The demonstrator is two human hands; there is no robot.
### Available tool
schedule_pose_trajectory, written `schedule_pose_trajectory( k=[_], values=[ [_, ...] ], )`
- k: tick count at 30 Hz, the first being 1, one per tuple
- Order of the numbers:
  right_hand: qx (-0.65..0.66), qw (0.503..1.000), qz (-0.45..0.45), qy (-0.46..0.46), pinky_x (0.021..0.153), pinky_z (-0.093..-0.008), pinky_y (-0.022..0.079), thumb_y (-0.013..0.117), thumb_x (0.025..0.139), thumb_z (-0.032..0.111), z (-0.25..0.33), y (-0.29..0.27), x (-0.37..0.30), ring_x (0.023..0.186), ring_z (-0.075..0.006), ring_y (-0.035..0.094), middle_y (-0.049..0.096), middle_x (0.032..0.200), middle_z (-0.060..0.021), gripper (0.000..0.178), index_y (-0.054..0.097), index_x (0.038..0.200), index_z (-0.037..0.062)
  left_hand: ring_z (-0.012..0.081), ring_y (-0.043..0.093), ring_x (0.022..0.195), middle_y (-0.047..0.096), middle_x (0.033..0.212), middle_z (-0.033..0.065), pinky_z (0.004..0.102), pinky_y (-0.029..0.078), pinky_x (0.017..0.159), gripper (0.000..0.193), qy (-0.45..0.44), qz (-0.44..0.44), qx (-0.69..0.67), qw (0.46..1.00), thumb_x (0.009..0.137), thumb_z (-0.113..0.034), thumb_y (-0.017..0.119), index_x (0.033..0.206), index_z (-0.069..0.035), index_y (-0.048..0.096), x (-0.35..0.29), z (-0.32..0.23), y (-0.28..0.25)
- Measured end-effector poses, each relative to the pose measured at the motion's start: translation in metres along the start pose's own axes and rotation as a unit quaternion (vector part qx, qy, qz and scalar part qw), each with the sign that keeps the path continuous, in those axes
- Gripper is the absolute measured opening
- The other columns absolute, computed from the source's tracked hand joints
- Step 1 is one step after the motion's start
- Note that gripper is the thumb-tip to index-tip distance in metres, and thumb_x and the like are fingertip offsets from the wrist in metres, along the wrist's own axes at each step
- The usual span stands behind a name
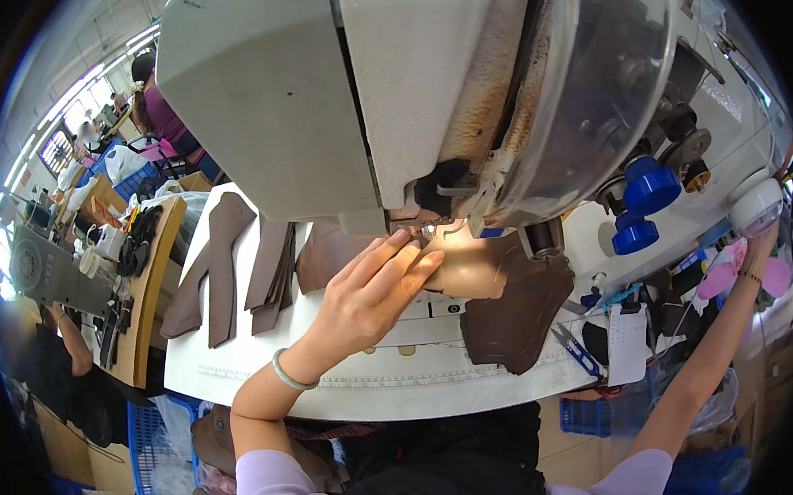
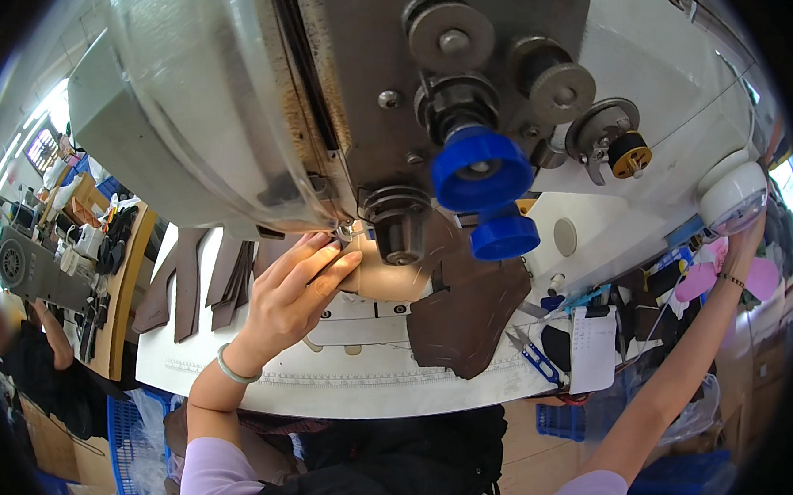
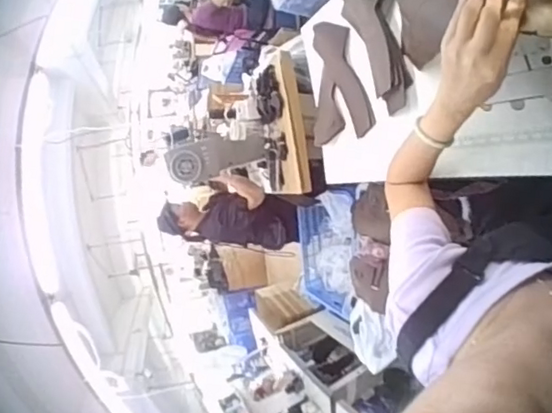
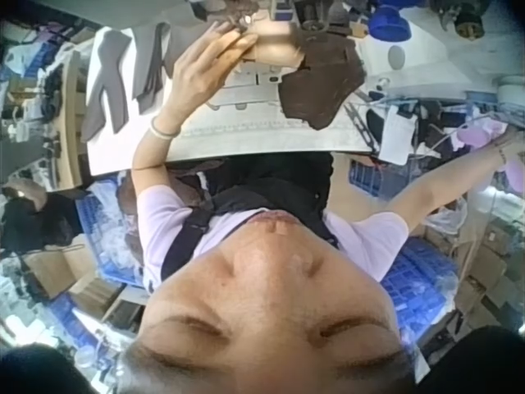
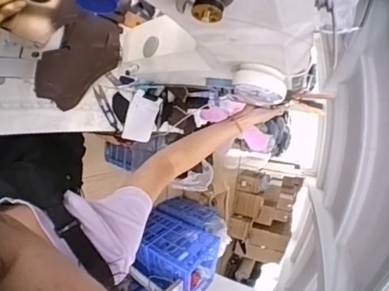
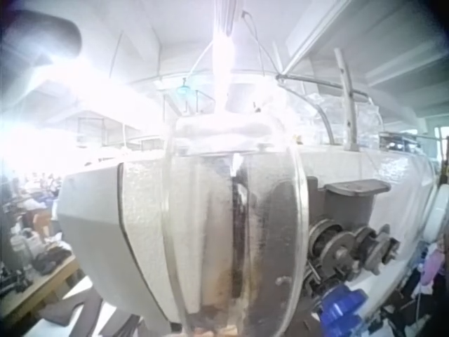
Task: The worker is using a sewing machine to stitch together components of a leather shoe upper.
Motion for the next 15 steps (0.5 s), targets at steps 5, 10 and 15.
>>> schedule_pose_trajectory(
  k=[5,10,15],
  values=[
    [-0.007,1.0,0.003,-0.009,0.091,-0.0372,0.046,0.048,0.099,0.035,0.005,0.002,-0.002,0.104,-0.0243,0.058,0.058,0.119,-0.0116,0.038,0.058,0.118,0.0032,0.0267,0.061,0.108,0.06,0.106,0.0079,0.0395,0.054,0.092,0.041,0.004,-0.008,-0.004,1.0,0.073,-0.01,0.066,0.114,-0.006,0.068,0.0,0.0,0.0],
    [-0.024,0.999,0.0,-0.024,0.089,-0.0368,0.047,0.047,0.099,0.034,0.002,-0.01,0.0,0.103,-0.0238,0.059,0.059,0.117,-0.0117,0.037,0.059,0.115,0.003,0.0268,0.061,0.108,0.061,0.107,0.0081,0.0392,0.053,0.093,0.038,0.003,0.001,-0.005,1.0,0.074,-0.009,0.066,0.112,-0.007,0.068,-0.002,0.001,0.001],
    [-0.14,0.984,-0.067,-0.087,0.088,-0.0364,0.047,0.046,0.1,0.033,0.031,0.007,-0.04,0.101,-0.0232,0.06,0.06,0.115,-0.0118,0.036,0.06,0.113,0.0028,0.027,0.061,0.108,0.062,0.108,0.0083,0.0395,0.053,0.093,0.039,0.002,-0.007,-0.011,1.0,0.073,-0.008,0.068,0.112,-0.007,0.068,-0.002,0.0,0.002]
  ],
)
Point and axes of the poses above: each hand's wrist, its own x-axis towards the middle knuckle, its own y-axis out of the palm, z = x × y, the point moved 7 cm from there along x, towards the middle knuckle
